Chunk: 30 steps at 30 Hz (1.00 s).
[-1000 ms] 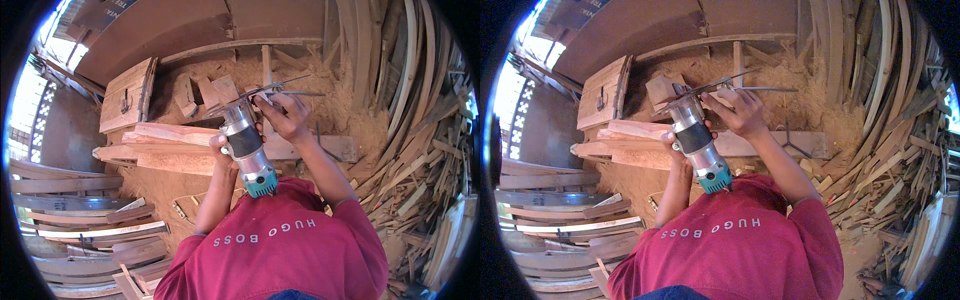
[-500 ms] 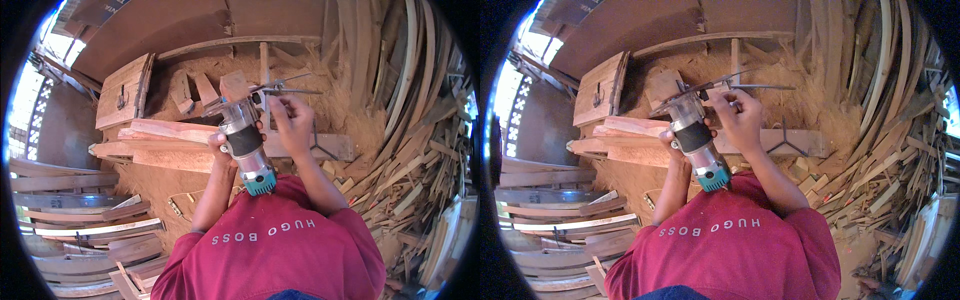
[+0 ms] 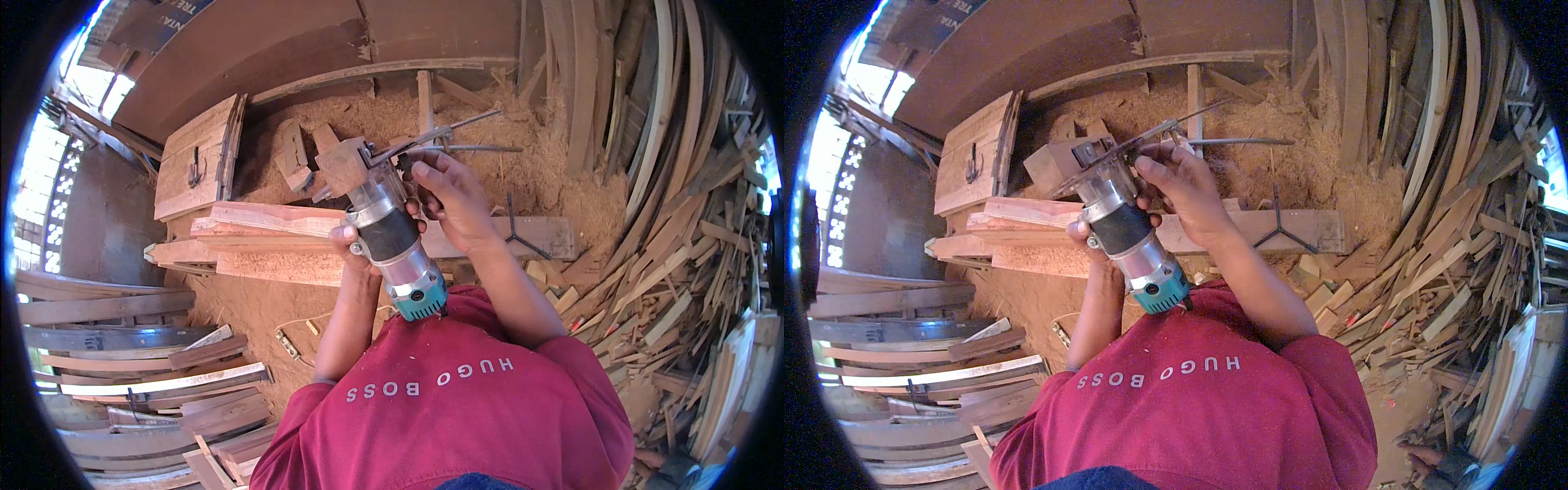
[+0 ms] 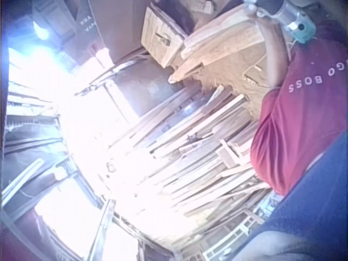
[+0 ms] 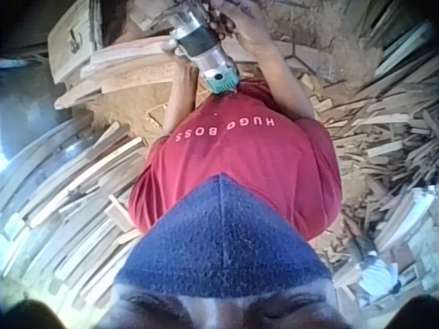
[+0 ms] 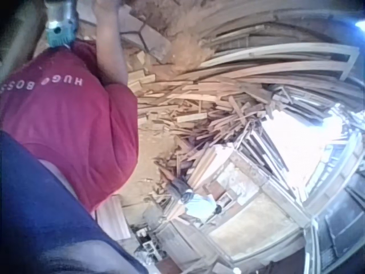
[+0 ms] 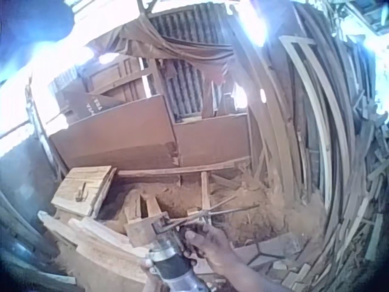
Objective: The person prepares and operates a handheld router to finish the edge of a wooden plank. They first assemble the router bit by hand, use pliers to tighten the assembly, and then guide the powered router along the edge of the wood on a workbench.
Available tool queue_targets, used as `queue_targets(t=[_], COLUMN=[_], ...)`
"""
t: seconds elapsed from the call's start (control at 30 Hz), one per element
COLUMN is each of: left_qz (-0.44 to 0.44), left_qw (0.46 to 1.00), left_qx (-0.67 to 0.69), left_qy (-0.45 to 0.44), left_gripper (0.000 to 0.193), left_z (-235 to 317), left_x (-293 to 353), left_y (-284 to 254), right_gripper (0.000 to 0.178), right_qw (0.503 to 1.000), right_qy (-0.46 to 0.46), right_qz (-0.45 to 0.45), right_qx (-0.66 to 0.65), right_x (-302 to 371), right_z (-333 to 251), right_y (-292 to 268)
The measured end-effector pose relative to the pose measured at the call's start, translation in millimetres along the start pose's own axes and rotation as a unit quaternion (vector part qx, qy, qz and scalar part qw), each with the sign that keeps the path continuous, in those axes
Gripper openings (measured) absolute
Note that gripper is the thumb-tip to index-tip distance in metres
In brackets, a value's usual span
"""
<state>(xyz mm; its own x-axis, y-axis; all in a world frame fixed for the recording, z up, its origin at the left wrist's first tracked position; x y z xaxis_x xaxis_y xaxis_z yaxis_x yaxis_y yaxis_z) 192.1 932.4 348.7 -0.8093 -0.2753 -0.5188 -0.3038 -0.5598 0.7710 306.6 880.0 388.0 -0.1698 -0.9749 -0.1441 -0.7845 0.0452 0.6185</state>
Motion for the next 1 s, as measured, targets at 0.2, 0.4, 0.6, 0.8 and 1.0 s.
queue_targets(t=[0.2, 0.4, 0.6, 0.8, 1.0], left_qz=[0.019, 0.002, 0.026, 0.003, 0.032], left_qw=[0.999, 0.999, 0.998, 0.998, 0.996], left_qx=[-0.034, -0.045, -0.059, -0.051, -0.069], left_qy=[-0.009, 0.009, 0.003, 0.039, 0.042], left_gripper=[0.088, 0.090, 0.092, 0.091, 0.091], left_z=[1, 5, 7, 8, 10], left_x=[0, -6, -4, -15, -17], left_y=[2, 5, 7, 15, 19], right_gripper=[0.032, 0.028, 0.027, 0.024, 0.027], right_qw=[0.999, 0.998, 0.998, 0.997, 0.997], right_qy=[0.015, 0.020, 0.010, 0.022, 0.007], right_qz=[-0.034, -0.059, -0.060, -0.073, -0.069], right_qx=[0.036, 0.007, 0.007, 0.009, -0.020], right_x=[-5, -4, -10, -14, -14], right_z=[-3, -9, -15, -20, -22], right_y=[1, 7, 4, 1, 8])
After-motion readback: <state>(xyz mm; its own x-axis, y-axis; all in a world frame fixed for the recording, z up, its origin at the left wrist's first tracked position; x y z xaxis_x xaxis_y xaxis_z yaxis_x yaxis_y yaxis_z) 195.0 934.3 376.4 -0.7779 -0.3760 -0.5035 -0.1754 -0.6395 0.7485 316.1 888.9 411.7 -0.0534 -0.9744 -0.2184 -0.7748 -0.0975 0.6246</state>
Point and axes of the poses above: each hand's wrist, its own x-axis away from the middle knuckle, its own y-axis out of the palm, z = x × y, the point moved 5 cm from there along -x, towards the middle knuckle, and after that the axes turned 15 degrees about -z, right-handed, at the moved point
